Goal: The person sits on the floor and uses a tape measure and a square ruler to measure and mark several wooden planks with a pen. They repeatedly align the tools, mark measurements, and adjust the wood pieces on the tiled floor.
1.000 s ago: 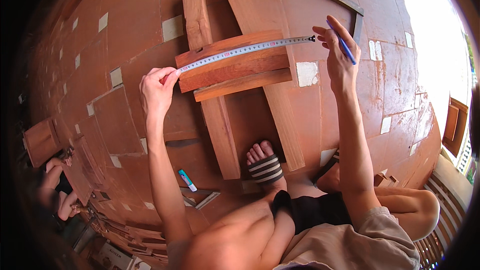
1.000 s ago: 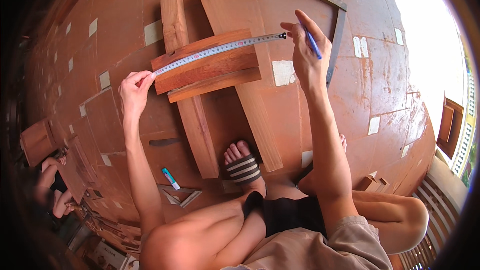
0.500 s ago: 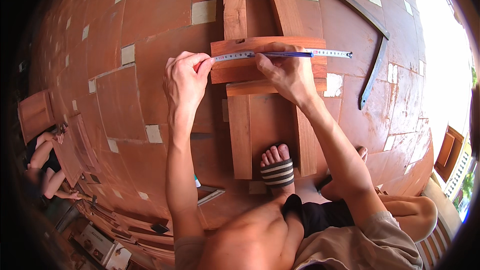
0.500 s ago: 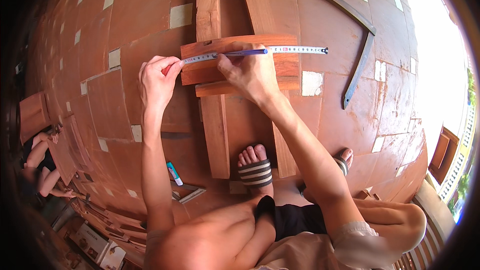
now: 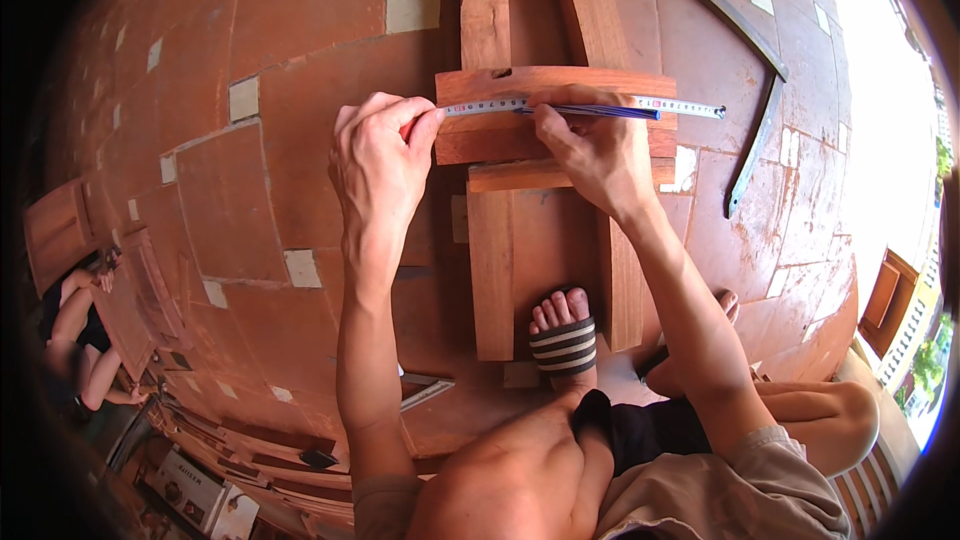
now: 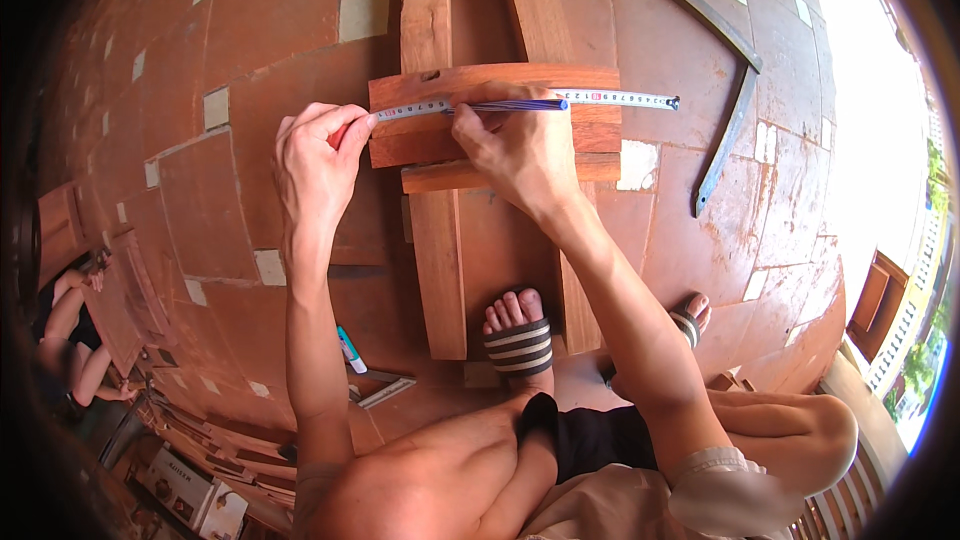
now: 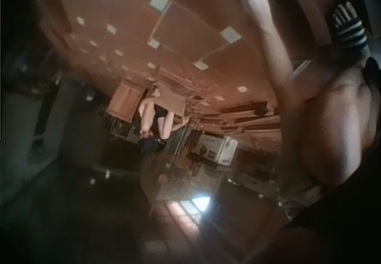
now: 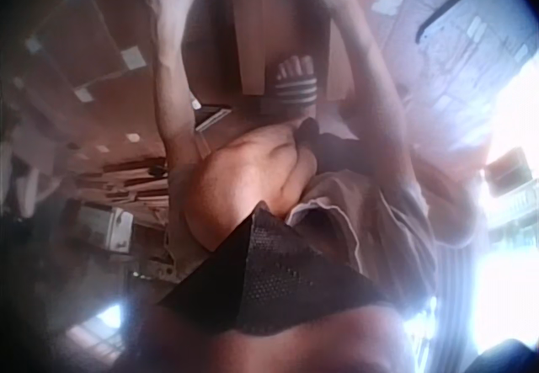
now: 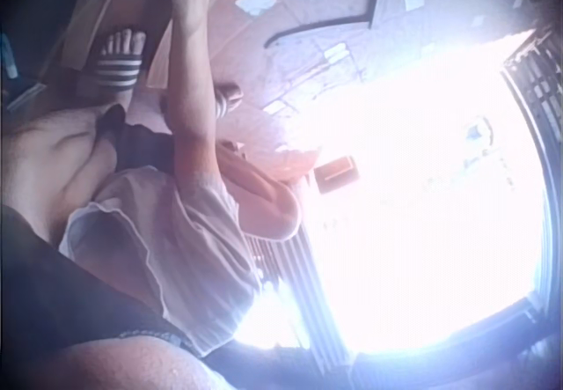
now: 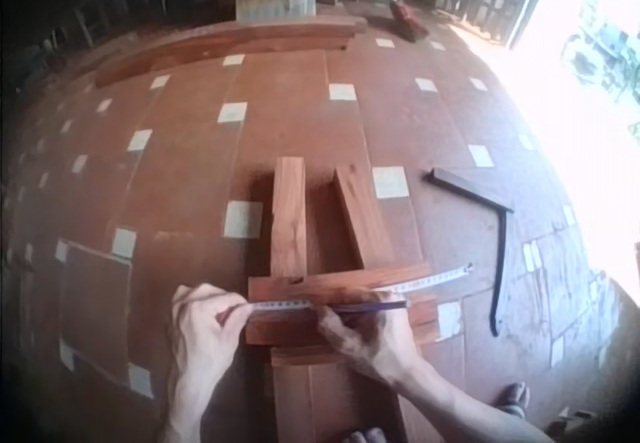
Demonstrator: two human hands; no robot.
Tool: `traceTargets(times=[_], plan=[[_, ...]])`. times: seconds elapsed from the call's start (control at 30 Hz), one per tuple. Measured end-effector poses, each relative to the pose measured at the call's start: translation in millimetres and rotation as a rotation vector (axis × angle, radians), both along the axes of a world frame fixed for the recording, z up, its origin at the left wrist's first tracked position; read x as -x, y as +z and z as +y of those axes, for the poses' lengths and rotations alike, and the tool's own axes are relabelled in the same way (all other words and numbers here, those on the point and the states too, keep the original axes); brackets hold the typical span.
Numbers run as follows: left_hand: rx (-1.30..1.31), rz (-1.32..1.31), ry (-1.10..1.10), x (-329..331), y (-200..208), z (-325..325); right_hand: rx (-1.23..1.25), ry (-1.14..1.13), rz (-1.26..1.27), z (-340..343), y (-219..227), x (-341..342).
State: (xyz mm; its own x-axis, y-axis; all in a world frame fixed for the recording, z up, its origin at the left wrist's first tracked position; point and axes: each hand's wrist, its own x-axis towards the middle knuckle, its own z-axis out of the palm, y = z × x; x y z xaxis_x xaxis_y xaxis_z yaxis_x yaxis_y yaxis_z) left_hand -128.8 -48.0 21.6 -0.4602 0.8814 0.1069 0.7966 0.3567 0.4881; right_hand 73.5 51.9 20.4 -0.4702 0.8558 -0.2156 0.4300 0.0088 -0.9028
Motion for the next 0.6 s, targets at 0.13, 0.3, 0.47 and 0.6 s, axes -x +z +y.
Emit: traceTargets(times=[0.13,0.3,0.47,0.6], plan=[[-0.002,0.005,0.012,-0.5,0.2,0.8,0.0,0.004,0.006,-0.1,0.8,0.0],[-0.011,0.009,0.001,-0.1,-0.6,0.2,0.0,0.002,0.006,-0.3,-3.0,-0.5],[-0.009,0.016,0.0,0.2,-0.6,-0.5,0.008,0.0,0.015,-1.0,-3.6,-0.7],[-0.01,0.016,-0.004,0.5,-2.0,-0.5,-0.002,0.009,0.003,-1.1,-0.6,-0.1]])
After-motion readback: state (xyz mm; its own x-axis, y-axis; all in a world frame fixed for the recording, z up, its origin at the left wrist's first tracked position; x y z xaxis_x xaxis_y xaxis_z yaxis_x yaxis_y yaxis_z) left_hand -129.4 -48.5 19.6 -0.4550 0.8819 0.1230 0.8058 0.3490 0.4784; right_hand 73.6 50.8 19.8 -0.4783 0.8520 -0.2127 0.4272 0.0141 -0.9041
